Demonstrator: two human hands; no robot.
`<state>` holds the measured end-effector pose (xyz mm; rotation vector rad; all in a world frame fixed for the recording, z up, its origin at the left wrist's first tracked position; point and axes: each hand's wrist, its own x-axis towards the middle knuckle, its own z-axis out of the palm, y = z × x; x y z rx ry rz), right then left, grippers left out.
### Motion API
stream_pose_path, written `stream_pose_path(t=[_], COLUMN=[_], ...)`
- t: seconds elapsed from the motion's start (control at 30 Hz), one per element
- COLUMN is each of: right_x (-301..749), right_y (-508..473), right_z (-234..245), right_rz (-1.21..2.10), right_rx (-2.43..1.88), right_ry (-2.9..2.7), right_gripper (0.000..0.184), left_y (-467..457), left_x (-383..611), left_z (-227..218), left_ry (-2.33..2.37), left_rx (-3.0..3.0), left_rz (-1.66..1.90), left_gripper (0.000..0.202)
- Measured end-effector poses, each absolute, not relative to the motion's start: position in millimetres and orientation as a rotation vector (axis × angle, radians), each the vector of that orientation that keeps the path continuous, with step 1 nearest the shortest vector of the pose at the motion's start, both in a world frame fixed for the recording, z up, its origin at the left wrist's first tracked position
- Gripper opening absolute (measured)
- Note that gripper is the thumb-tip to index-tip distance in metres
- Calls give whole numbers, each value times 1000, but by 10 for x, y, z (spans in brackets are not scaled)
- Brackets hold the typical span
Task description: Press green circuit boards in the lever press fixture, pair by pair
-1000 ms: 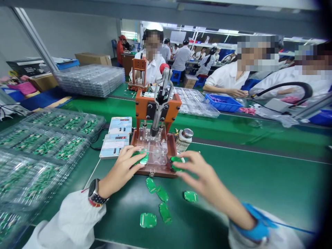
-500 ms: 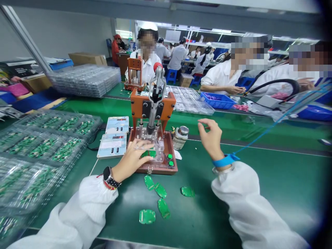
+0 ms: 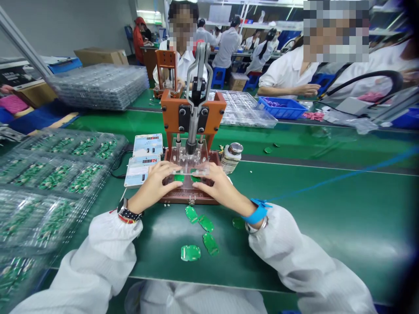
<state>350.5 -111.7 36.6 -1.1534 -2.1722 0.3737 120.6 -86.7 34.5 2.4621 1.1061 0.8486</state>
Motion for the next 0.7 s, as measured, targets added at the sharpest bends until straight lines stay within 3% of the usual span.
stream_pose_path(t=[0.27,0.5,0.7], right_x=[3509,3394,3287], right_y=[-1198,-1325,-1394], right_z=[390,387,372], right_rz=[322,-84,-197], right_rx=[-1276,-1354,-1419], right_ry=[-2182,-2264,-2316], right_gripper=[16,16,18], left_y=[-876,-901,-918], left_x=[1210,1201,1201], left_z=[371,328,301], left_ry=[1109,1108,1101], left_rx=[2447,2388,2327], left_rz=[786,830,814], left_gripper=[37,52,61])
